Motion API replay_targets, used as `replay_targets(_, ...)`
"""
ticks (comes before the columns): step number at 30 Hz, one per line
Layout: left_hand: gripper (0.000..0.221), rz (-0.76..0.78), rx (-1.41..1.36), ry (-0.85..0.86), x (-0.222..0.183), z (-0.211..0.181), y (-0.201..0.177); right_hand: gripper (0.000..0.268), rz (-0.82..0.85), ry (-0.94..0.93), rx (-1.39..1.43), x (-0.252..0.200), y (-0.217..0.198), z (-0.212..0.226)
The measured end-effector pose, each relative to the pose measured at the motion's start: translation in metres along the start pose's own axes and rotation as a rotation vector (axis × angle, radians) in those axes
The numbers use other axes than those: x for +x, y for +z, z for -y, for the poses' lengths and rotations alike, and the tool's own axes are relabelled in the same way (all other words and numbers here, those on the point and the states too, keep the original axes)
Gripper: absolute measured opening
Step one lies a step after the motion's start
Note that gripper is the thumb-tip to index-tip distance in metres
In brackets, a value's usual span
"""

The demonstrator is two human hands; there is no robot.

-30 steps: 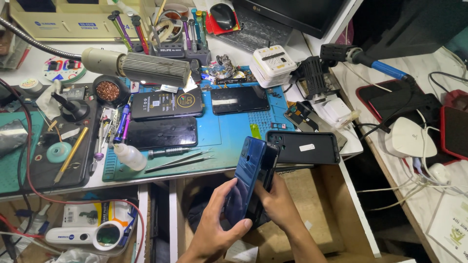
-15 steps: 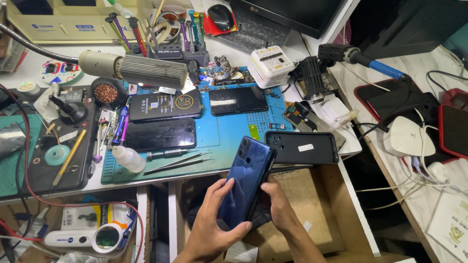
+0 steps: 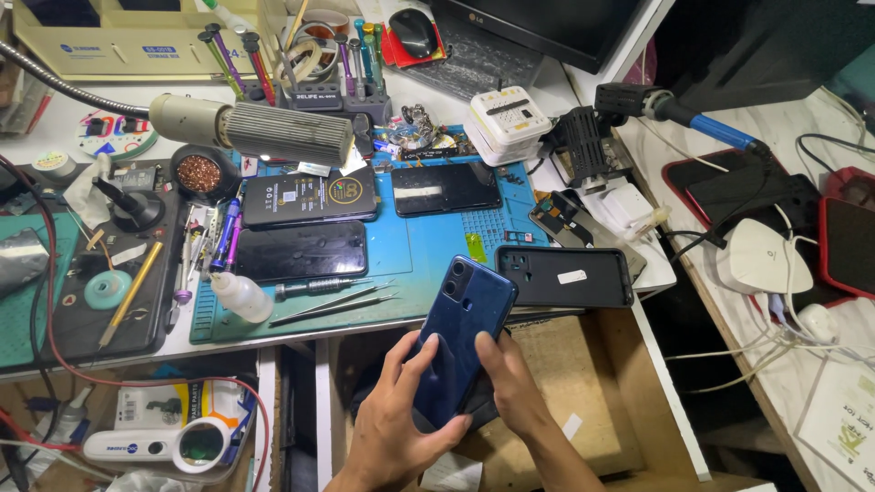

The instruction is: Repairing a smartphone by disassembling, cleaning, and reassembling its components

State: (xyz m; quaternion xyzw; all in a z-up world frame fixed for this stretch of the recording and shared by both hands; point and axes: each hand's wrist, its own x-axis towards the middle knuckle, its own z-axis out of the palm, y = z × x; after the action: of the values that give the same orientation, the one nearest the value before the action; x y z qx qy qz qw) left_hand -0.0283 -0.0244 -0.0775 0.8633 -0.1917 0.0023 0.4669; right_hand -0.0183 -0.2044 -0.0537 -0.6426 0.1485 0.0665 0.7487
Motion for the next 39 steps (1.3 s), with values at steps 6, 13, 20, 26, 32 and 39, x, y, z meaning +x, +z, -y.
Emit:
replay_targets(6, 0.100, 0.004, 0.121, -0.050, 0.001, -0.004, -0.001, 0.050, -0.058, 0.041, -0.012, -0.002, 0.012, 0.014)
replay_targets(13, 0.055, -0.117, 0.044, 0.088, 0.003, -0.008, -0.014, 0.052, -0.077, 0.021, 0.068, 0.005, 0.004, -0.002)
replay_targets(20, 0.026, -0.342, -0.367, -0.028, 0.004, -0.001, -0.016, 0.052, 0.035, 0.050, 0.418, 0.019, -0.012, -0.049)
replay_targets(26, 0.034, -0.034, -0.822, -0.550, 0.013, -0.005, -0.031, 0.065, 0.049, 0.241, 0.566, 0.020, -0.016, -0.050)
replay_targets(32, 0.030, 0.016, -0.878, -0.527, 0.015, -0.001, -0.033, 0.067, 0.099, 0.175, 0.500, 0.017, -0.014, -0.044)
replay_targets(39, 0.028, 0.010, -0.946, -0.459, 0.014, 0.006, -0.032, 0.055, 0.087, 0.029, 0.383, 0.012, -0.008, -0.036)
